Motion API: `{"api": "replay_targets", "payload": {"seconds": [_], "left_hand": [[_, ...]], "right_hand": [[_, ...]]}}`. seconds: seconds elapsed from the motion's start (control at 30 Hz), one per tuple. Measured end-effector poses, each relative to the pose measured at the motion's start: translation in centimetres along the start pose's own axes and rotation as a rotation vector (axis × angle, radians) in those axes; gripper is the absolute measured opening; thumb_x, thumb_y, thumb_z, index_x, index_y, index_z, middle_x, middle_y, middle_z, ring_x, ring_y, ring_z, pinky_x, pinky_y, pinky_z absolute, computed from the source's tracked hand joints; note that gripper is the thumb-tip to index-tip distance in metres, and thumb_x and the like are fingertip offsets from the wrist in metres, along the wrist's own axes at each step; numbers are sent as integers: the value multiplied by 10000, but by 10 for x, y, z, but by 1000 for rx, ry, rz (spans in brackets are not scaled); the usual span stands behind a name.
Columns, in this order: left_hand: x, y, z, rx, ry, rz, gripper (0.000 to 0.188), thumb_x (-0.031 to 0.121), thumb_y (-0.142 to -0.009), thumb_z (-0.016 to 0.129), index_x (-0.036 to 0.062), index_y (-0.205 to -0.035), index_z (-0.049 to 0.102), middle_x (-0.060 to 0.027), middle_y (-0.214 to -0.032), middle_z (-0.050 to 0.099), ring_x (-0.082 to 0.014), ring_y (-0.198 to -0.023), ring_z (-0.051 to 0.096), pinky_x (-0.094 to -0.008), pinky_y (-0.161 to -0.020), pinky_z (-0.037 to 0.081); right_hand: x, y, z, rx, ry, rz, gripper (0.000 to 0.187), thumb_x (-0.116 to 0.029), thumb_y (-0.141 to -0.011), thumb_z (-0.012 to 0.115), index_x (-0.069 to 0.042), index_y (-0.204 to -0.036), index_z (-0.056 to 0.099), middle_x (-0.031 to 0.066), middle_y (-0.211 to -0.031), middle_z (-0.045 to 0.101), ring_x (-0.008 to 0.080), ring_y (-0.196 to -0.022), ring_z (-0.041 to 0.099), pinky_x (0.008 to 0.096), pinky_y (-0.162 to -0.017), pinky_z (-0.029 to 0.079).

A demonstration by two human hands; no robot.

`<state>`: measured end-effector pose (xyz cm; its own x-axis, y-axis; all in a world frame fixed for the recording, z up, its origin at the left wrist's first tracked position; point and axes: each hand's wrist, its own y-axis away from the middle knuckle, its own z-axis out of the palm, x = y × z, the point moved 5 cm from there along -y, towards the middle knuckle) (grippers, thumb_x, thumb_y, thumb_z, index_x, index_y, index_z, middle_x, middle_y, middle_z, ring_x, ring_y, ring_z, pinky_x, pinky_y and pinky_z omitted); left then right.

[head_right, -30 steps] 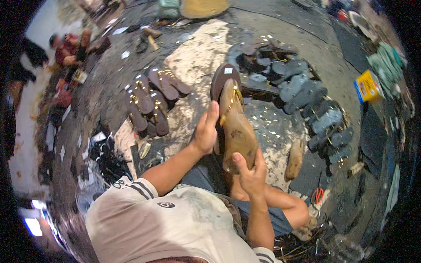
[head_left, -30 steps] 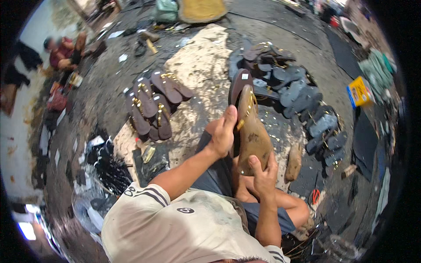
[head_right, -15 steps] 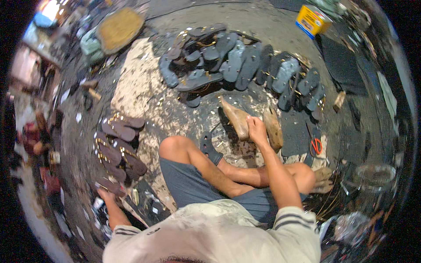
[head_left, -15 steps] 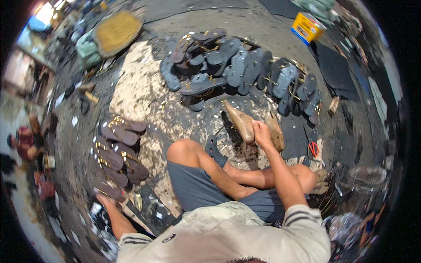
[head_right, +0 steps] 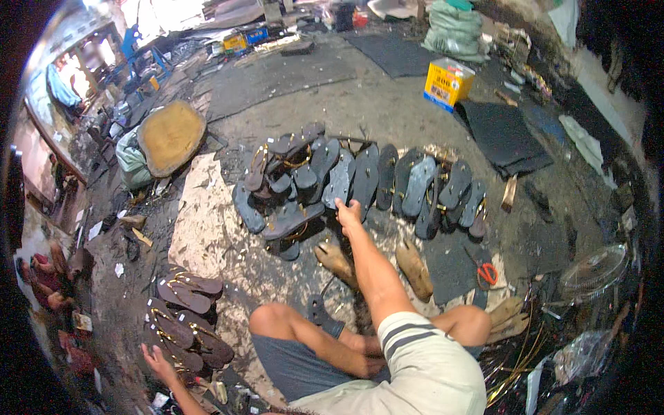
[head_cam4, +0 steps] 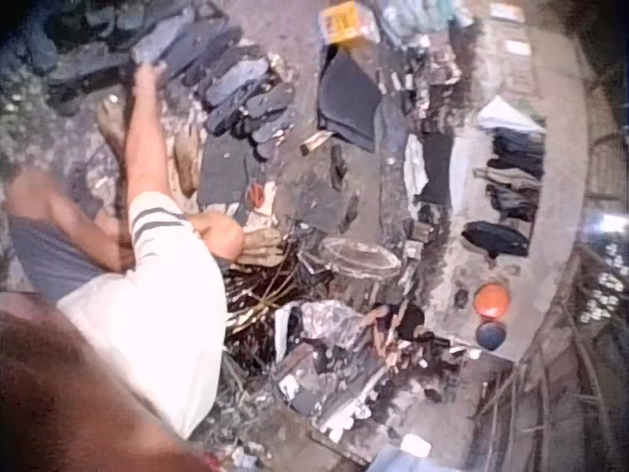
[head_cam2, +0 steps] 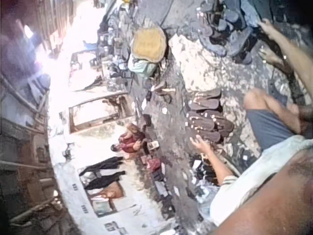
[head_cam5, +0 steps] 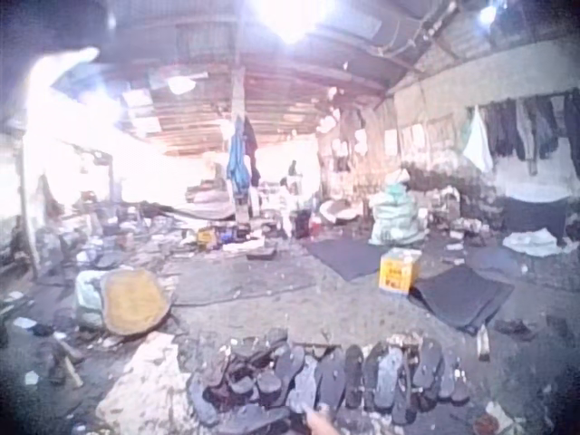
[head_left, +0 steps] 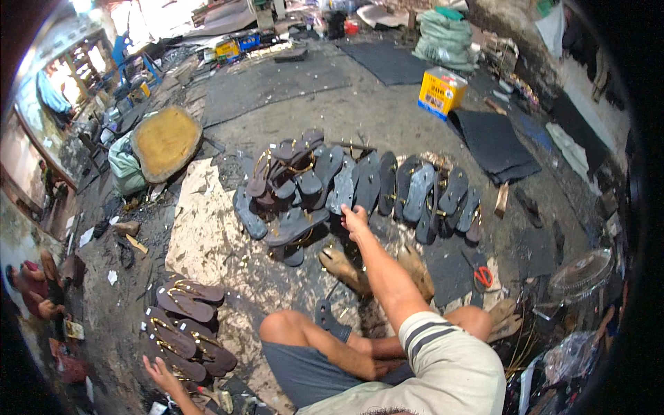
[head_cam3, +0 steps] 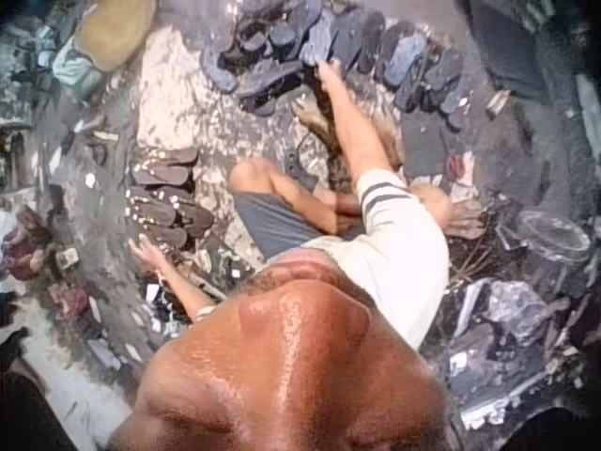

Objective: The person sits on the floor and repeatedly picks up a sandal sole and a strap, then presses the strap onto the sole using a wooden block. They continue this process for multiple sandals, stacking the finished ones nearby.

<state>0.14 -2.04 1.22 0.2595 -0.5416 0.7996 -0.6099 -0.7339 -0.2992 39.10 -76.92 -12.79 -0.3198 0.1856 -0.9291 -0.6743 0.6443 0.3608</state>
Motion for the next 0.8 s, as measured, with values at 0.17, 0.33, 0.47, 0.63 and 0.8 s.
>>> {"api": "replay_targets", "payload": {"seconds": [0.17,0.33,0.47,0.63,0.8], "left_hand": [[189,65,54,-183,659,-219,465,249,-1012,567,32,-1415,487,-90,-1408,537,-187,-1253,544,-311,-974,441],[320,147,177,-840,809,-70,561,252,-975,608,0,-1449,444,-159,-1406,512,-222,-1198,561,-333,-944,506],[402,207,213,-940,705,133,564,148,-948,658,53,-1461,443,-158,-1409,487,-226,-1117,574,-351,-952,486],[386,245,198,-799,636,339,340,102,-910,677,21,-1235,621,-117,-1122,656,-254,-1083,597,-367,-989,441],[355,303,159,-1183,588,251,360,106,-861,762,49,-1208,685,-76,-1057,693,-165,-956,645,-275,-846,497]], "right_hand": [[-86,95,-11,-309,-938,315,176,-245,-943,655,-91,-901,581,35,-759,557,162,-634,571,321,-578,543],[-84,281,-109,-762,-440,122,214,-280,-1027,538,-77,-966,511,94,-795,620,198,-694,630,363,-659,531],[-50,386,-176,-978,2,185,228,-276,-1023,571,-63,-1105,564,-8,-889,577,86,-813,554,287,-716,479],[-52,405,-207,-1170,171,-80,271,-285,-1020,584,-38,-1128,557,-11,-896,570,79,-833,510,269,-712,453],[-97,383,-185,-1070,59,-252,415,-303,-977,653,1,-1249,577,30,-1070,629,91,-959,568,265,-844,487]]}}
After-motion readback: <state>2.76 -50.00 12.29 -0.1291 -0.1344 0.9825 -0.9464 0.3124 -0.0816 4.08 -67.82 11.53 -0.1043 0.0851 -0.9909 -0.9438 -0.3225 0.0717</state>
